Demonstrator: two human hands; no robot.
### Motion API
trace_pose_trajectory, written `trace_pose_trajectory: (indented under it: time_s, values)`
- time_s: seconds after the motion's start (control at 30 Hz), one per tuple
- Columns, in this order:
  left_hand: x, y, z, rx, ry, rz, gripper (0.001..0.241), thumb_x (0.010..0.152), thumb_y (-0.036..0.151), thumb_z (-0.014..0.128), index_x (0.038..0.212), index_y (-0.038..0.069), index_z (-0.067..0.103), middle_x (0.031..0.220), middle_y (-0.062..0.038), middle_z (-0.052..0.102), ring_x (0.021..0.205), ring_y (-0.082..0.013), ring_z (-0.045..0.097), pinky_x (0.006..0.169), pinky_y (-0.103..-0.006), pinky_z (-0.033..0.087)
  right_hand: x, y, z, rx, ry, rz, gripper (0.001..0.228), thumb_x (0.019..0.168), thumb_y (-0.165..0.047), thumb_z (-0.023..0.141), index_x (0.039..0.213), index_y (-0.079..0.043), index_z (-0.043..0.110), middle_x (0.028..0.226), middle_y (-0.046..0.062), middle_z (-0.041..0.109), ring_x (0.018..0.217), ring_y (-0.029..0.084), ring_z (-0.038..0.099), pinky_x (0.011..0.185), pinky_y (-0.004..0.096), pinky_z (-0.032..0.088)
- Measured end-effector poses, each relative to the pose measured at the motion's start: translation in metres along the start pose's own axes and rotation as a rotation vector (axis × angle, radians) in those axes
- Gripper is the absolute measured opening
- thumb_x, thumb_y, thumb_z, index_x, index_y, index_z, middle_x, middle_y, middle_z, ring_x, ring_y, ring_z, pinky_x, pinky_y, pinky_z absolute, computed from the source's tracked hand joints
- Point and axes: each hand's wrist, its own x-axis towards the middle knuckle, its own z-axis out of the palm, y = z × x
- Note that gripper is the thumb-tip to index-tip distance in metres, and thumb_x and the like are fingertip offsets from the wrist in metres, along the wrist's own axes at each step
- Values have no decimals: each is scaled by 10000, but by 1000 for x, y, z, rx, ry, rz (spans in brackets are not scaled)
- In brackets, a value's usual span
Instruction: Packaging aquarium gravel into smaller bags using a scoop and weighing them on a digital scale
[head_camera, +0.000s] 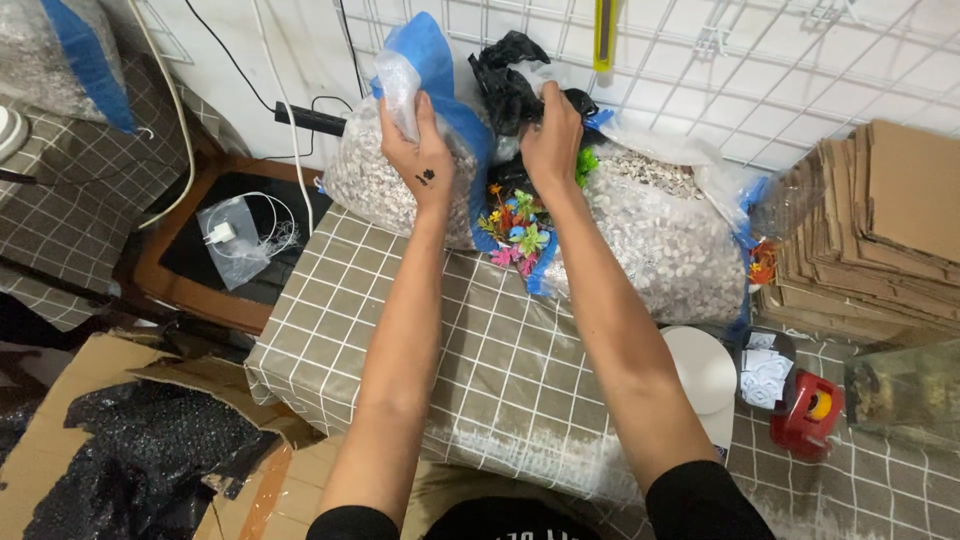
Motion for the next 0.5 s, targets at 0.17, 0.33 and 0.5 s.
trace_pose_trajectory:
  time_s: [0.17,0.33,0.5]
  values:
    - [-2,-8,-1,-64,21,-37,308,985,255,659,1213,48,651,995,-88,734,919,-205,706,799,-308,591,2,-22,-15,-3,29,-42,341,766,216,613,931,-46,471,855,124,570,779,255,529,641,394,404]
    - [-2,-17,0,-155,98,-113,378,963,214,693,1265,-4,629,1101,-139,732,1044,-235,710,929,-343,599,6,-35,-32,50,36,32,380,812,256,665,1007,-56,570,984,76,642,962,248,638,928,355,563]
    - [-1,-8,-2,-83,48,-52,320,979,264,665,1198,30,653,1064,-110,725,1025,-236,690,900,-358,569,6,-45,-74,90,146,-95,281,837,204,679,973,-13,563,971,127,697,832,229,679,642,280,626]
